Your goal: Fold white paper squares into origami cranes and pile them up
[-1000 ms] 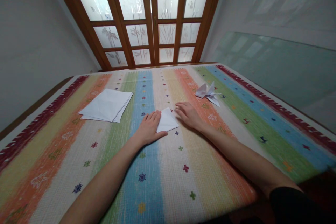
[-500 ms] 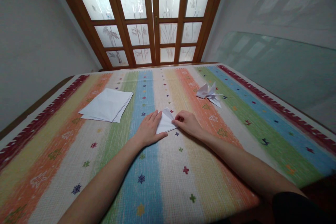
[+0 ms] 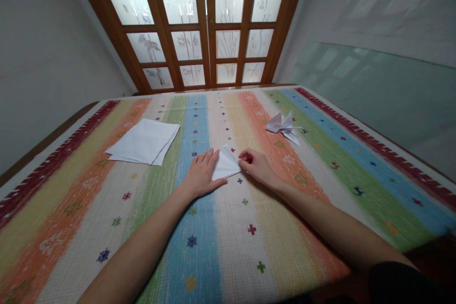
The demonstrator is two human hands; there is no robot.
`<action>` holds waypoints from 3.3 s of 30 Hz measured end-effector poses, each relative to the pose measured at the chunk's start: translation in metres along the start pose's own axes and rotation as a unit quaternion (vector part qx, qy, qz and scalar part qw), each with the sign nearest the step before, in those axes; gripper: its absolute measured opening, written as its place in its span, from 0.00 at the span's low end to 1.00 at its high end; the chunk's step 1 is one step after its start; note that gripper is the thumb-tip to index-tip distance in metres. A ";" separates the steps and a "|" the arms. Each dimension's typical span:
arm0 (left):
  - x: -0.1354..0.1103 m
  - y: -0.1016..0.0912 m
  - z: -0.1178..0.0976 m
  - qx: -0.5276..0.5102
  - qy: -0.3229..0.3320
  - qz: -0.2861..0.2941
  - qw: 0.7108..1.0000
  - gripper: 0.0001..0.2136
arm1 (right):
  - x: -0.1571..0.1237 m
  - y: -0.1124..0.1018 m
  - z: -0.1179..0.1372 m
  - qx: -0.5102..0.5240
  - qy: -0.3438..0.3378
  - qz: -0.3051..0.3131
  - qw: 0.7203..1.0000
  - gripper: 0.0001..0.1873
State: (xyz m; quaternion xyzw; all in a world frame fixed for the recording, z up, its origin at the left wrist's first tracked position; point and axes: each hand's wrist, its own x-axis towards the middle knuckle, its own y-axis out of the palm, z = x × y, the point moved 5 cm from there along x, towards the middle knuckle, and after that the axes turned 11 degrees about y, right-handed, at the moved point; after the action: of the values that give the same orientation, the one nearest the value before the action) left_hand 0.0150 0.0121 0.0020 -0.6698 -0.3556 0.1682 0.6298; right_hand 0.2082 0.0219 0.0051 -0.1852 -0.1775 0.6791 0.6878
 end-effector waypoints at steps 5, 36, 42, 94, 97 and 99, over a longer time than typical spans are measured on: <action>0.000 -0.001 -0.001 -0.001 0.003 -0.005 1.000 0.42 | 0.000 0.000 0.002 -0.008 0.005 0.004 1.000 0.04; -0.002 -0.001 0.011 -0.105 0.005 -0.061 0.993 0.48 | 0.001 0.012 0.024 0.056 -0.170 0.131 0.975 0.18; -0.002 -0.003 0.010 -0.116 0.002 -0.066 0.991 0.46 | -0.005 0.004 0.023 0.053 -0.255 0.057 0.964 0.15; -0.002 -0.010 0.017 -0.208 -0.096 -0.162 0.960 0.33 | -0.034 0.051 0.037 -0.338 -0.350 0.104 0.868 0.14; 0.000 -0.012 0.020 -0.206 -0.168 -0.192 0.945 0.32 | -0.036 0.048 0.038 -0.308 -0.331 0.095 0.887 0.14; 0.000 -0.014 0.022 -0.197 -0.200 -0.212 0.936 0.30 | -0.035 0.048 0.037 -0.300 -0.313 0.077 0.898 0.14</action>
State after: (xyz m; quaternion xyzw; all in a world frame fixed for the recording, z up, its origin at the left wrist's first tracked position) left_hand -0.0035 0.0273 0.0120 -0.6419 -0.6338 0.0883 0.4224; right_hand 0.1478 -0.0121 0.0136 -0.1742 -0.5641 0.6670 0.4544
